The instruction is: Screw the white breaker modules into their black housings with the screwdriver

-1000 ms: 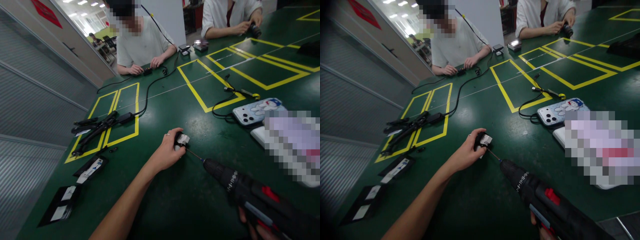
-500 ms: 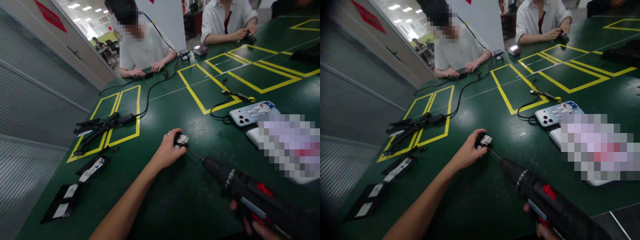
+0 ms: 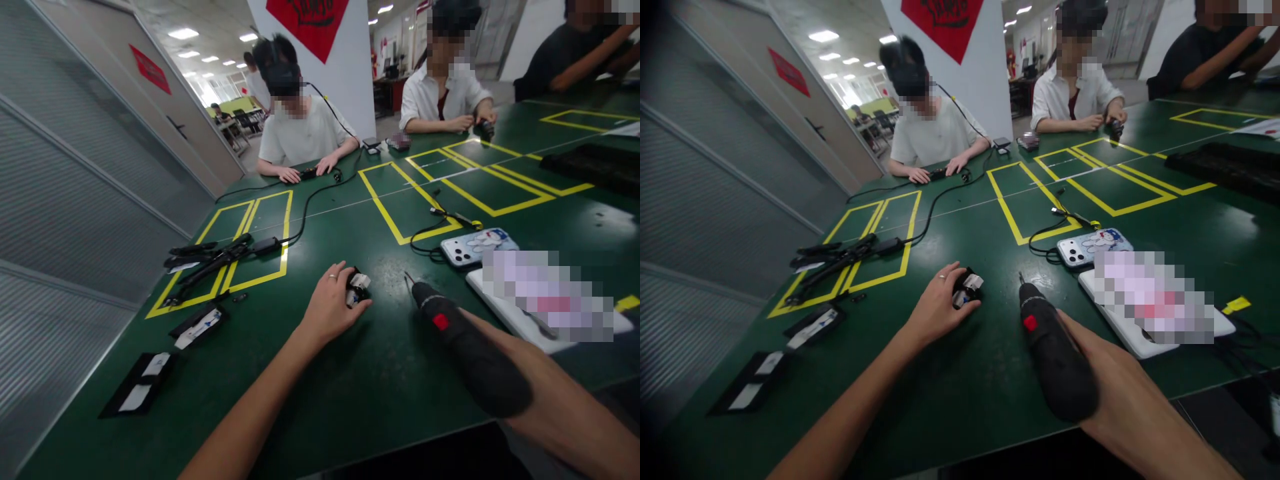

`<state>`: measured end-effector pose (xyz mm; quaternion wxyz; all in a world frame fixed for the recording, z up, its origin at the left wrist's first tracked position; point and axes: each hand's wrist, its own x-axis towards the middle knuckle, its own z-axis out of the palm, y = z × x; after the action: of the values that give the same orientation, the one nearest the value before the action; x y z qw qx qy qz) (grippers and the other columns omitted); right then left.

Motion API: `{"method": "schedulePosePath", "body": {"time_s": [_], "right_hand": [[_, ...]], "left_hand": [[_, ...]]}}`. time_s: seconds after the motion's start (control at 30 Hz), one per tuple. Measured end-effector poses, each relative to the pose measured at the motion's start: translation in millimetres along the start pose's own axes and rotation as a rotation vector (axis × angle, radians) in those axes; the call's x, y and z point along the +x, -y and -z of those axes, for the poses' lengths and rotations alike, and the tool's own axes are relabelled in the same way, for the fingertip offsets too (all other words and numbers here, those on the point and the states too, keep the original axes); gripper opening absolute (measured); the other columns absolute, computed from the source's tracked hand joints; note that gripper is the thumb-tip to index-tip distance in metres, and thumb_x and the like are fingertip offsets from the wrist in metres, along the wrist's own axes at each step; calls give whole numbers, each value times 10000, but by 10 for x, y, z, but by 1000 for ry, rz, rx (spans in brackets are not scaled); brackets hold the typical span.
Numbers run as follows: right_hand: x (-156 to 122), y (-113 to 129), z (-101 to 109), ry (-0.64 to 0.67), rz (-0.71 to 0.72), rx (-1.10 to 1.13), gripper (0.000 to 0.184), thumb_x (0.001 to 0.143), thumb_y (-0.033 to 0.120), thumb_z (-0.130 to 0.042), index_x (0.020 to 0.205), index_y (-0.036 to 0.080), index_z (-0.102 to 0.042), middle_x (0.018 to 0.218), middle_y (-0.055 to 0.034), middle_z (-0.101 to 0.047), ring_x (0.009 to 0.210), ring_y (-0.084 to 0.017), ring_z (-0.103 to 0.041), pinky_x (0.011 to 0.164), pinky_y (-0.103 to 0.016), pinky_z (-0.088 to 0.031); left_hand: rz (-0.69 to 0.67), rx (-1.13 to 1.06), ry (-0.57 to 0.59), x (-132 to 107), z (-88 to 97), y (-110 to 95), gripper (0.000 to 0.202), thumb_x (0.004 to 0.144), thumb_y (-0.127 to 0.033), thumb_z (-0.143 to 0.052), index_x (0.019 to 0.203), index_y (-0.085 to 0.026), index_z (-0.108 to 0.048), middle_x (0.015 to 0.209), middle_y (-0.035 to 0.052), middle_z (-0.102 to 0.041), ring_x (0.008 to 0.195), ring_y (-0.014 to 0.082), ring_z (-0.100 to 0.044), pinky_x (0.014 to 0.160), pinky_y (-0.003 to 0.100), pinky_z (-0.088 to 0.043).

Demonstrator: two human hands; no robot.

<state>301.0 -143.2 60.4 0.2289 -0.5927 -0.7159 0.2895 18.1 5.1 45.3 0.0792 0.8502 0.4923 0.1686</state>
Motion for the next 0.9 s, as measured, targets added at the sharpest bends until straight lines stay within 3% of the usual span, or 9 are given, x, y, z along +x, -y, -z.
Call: {"method": "schedulePosePath", "body": {"time_s": [0.1,0.2,0.37,0.53,0.67,0.8,0.9], "right_hand": [[290,134,-88,-23,27,-299,711,778,174,-503,1450,204,-273,1135,-107,-538,894,-268,-608,772,-394,-544],[514,173,-242,18,8,-504,747,741,80,-527,1442,123,-270,1043,-118,-537,769,-259,-604,678,-371,-525],[738,145,-392,63,50,-487,816,736,200,-733,1424,72,-313,1082,-137,-494,834,-279,-598,717,-357,-523],[865,73,-425,116,72,-489,944,719,238,-820,1459,55,-263,1177,-159,-445,898,-294,-585,786,-391,-535],[910,42,-337,176,120,-521,962,715,179,-825,1474,65,-246,1187,-150,-458,932,-284,-571,811,-401,-536],[920,174,-85,303,185,-609,944,697,168,-845,1463,75,-301,1182,-143,-488,987,-301,-543,832,-446,-530],[1002,425,95,204,235,-695,854,779,220,-795,1460,52,-309,1235,-168,-462,1036,-315,-510,877,-478,-500]], "left_hand": [[0,173,-107,-127,-56,-83,583,825,-394,-592,1314,-121,-433,1424,184,-403,1364,353,-302,1114,518,-274],[-39,268,-106,-182,-157,-151,516,875,-310,-524,1335,-97,-427,1363,195,-462,1306,352,-369,1079,501,-318],[-57,346,-147,-146,-296,-123,413,909,-274,-460,1285,-106,-488,1175,164,-582,1125,302,-510,968,442,-425],[-53,363,-184,-145,-364,-64,387,888,-268,-498,1243,-116,-529,1131,150,-602,1082,299,-522,932,448,-437],[-75,354,-224,-158,-376,-96,380,885,-282,-501,1231,-130,-541,1126,146,-609,1081,303,-527,930,462,-430],[-80,314,-260,-159,-381,-121,358,867,-272,-525,1203,-154,-553,1114,143,-614,1082,295,-539,942,473,-424],[-84,247,-282,-167,-379,-125,365,861,-271,-531,1205,-152,-541,1148,142,-606,1109,294,-529,965,469,-416]]}}
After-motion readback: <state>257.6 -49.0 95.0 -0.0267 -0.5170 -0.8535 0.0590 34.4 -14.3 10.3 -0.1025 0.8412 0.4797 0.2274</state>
